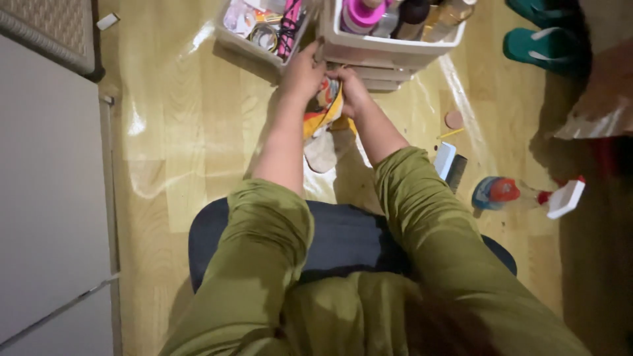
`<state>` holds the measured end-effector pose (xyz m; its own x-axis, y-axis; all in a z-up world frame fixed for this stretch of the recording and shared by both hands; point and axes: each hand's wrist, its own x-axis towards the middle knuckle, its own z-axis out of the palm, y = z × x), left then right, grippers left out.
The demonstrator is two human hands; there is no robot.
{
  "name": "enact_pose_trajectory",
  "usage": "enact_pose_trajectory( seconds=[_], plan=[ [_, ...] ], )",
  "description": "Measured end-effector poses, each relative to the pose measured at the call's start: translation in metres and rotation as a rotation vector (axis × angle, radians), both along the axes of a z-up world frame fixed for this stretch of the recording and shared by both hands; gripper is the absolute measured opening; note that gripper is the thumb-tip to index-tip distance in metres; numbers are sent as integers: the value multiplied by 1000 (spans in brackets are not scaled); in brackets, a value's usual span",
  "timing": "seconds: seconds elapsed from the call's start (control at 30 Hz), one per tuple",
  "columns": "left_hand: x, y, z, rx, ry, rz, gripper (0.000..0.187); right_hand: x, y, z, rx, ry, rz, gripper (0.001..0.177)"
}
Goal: The person wipes various cosmetic items with a cloth, including a pink sponge, a small bottle, and a blue box, then places them into a clear plastic drawer. The person then sprays the empty drawer with a cleaning solution and wipes it clean with the cloth.
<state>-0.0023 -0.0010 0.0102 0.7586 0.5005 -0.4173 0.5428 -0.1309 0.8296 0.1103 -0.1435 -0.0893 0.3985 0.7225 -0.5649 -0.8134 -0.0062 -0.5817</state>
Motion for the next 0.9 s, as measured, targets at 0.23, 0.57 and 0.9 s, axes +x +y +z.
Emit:
enact_pose_trajectory(
  seconds=[0.23,0.57,0.9],
  plan=[
    [4,-3,-6,383,-123,27,62,17,22,-13,-199,-170,-57,35],
    [11,-7,-27,362,-164,60,32,13,11,14,-128,-151,49,19],
    [7,5,-49,349,-299,27,42,-25,-24,39,-124,-2,313,10]
  ],
)
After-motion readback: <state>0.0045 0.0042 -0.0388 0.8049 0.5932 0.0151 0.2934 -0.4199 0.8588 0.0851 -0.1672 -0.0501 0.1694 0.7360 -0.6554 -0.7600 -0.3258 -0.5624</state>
